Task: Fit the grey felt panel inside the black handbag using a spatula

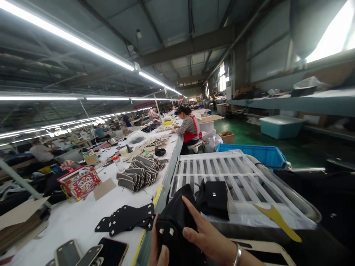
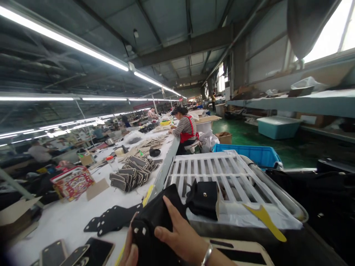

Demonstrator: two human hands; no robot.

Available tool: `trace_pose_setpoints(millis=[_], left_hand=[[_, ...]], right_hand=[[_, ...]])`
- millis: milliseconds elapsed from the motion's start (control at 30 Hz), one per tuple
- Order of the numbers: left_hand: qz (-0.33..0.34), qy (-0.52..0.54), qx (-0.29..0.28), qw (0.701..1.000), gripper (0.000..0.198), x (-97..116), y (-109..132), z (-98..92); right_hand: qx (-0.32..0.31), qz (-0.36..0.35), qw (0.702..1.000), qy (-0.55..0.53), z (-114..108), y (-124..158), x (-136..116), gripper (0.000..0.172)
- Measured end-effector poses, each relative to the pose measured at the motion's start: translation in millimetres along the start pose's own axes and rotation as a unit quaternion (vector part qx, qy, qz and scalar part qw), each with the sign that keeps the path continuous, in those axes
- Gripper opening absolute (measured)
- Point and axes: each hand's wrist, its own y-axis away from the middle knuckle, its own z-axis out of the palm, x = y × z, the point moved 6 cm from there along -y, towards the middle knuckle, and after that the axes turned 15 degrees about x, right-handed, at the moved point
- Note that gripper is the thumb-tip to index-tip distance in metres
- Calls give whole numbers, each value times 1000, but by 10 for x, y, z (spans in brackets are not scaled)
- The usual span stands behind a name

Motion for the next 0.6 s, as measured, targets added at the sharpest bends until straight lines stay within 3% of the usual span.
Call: trace_pose_setpoints(millis=[67,133,233,400,500,600], left_hand=[[-33,45,-32,998,77,20,81,90],[-41,54,-50,996,73,32,143,183],[-3,28,-49,998,60,2,243,304],[59,-56,-1,997,47,-86,402,363],[58,-142,-46,987,38,-96,457,433],[67,-150,-66,984,42,-14,504,468]], right_hand=[[-50,18,997,-49,-27,126,-9,86],[-48,33,998,-27,-89,258,0,74],[21,5,1000,20,-193,461,-32,59],[124,-41,986,107,-312,745,-110,36],[174,-31,965,192,-418,822,-107,22],[178,-24,961,211,-462,844,-86,21]])
